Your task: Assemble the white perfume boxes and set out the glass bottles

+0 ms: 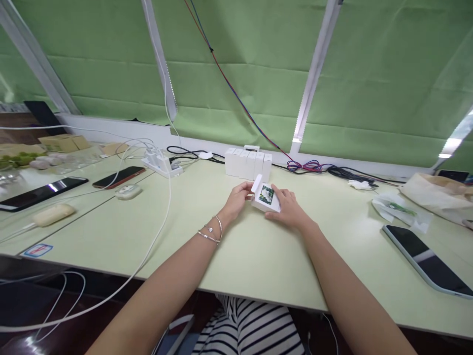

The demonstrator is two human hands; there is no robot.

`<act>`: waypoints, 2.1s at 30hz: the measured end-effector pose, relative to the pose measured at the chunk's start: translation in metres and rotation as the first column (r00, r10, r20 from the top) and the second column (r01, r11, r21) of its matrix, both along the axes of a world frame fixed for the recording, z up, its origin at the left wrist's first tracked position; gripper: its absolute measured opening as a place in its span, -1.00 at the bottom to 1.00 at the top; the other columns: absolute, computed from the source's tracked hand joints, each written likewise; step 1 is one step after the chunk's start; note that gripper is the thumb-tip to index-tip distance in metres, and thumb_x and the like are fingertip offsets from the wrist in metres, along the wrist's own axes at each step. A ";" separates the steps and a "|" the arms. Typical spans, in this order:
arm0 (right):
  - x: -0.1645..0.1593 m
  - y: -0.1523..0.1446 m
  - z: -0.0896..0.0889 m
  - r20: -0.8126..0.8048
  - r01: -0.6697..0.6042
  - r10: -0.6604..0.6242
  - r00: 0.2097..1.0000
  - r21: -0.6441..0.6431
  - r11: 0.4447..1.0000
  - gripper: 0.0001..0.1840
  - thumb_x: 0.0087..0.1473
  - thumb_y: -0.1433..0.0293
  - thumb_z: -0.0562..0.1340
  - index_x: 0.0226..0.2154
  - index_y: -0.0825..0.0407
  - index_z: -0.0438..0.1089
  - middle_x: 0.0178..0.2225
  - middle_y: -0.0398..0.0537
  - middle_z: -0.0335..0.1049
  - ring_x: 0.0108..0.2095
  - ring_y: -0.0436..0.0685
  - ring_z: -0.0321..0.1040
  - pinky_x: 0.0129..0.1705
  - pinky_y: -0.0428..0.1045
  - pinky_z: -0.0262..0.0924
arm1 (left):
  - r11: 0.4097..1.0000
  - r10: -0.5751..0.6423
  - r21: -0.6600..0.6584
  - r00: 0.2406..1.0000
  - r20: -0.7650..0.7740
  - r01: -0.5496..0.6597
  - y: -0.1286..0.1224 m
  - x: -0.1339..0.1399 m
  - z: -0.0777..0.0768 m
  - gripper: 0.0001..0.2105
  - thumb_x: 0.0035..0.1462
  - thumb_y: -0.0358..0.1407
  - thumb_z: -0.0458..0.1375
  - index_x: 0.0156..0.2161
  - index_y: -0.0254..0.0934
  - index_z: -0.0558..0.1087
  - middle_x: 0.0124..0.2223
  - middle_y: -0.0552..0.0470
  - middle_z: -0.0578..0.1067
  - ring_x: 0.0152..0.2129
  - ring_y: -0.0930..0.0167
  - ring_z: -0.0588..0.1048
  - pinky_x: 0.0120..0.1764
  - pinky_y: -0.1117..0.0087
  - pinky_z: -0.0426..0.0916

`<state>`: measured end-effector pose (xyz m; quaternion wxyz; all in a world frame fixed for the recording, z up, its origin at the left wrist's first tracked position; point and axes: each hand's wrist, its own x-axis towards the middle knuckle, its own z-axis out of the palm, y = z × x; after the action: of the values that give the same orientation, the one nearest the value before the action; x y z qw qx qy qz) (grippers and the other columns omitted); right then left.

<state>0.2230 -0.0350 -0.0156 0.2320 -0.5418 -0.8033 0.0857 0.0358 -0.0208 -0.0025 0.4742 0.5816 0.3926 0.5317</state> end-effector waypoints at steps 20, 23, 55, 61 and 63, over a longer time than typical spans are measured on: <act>0.005 0.000 -0.003 -0.189 -0.089 0.060 0.980 -0.146 0.985 -0.07 -0.21 0.08 0.28 0.18 0.07 0.03 0.05 0.10 0.12 0.06 0.27 -0.02 0.12 0.15 -0.10 | 0.995 -0.088 -0.013 0.795 -0.601 0.100 -0.007 -0.024 -0.010 -0.80 0.04 -0.27 0.00 -0.27 -0.31 0.38 -0.51 0.11 0.42 -0.57 0.43 0.37 -0.44 0.45 0.25; 0.005 -0.002 -0.002 -0.169 -0.110 0.086 0.982 -0.137 0.984 -0.07 -0.21 0.05 0.28 0.17 0.07 0.04 0.04 0.10 0.13 0.05 0.27 -0.01 0.13 0.15 -0.11 | 0.998 -0.040 0.004 0.757 -0.653 0.056 -0.009 -0.022 -0.011 -0.86 -0.01 -0.35 0.03 -0.35 -0.32 0.42 -0.40 -0.01 0.50 -0.47 0.35 0.43 -0.41 0.42 0.26; -0.007 -0.004 0.006 -0.134 -0.206 0.182 0.974 -0.198 0.958 -0.07 -0.22 0.02 0.27 0.17 0.01 0.05 0.10 0.08 0.11 0.11 0.28 -0.04 0.13 0.17 -0.12 | 0.992 -0.101 -0.022 0.697 -0.710 0.122 -0.006 -0.029 -0.010 -0.81 -0.01 -0.34 0.04 -0.26 -0.25 0.43 -0.18 -0.03 0.48 -0.26 0.27 0.44 -0.24 0.35 0.31; 0.027 -0.002 0.013 0.000 -0.167 0.172 0.985 -0.250 0.954 -0.09 -0.21 0.05 0.27 0.16 0.03 0.05 0.11 0.11 0.12 0.09 0.31 0.00 0.12 0.19 -0.09 | 0.992 -0.045 0.046 0.660 -0.750 0.119 -0.005 -0.061 -0.001 -0.86 -0.01 -0.28 0.08 -0.33 -0.25 0.43 -0.28 0.00 0.37 -0.37 0.37 0.37 -0.29 0.37 0.28; 0.054 -0.004 0.013 0.047 -0.111 0.130 0.990 -0.283 0.953 -0.11 -0.18 0.05 0.24 0.17 0.04 0.02 0.13 0.14 0.08 0.12 0.33 -0.02 0.13 0.22 -0.11 | 0.999 -0.010 0.023 0.671 -0.741 0.040 -0.003 -0.082 0.002 -0.83 0.00 -0.22 0.09 -0.33 -0.26 0.41 -0.32 0.03 0.36 -0.39 0.38 0.36 -0.28 0.36 0.27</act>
<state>0.2770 -0.0387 -0.0028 0.1210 -0.5216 -0.8219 0.1946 -0.0459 -0.0239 -0.0002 0.2707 0.7612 0.5331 0.2513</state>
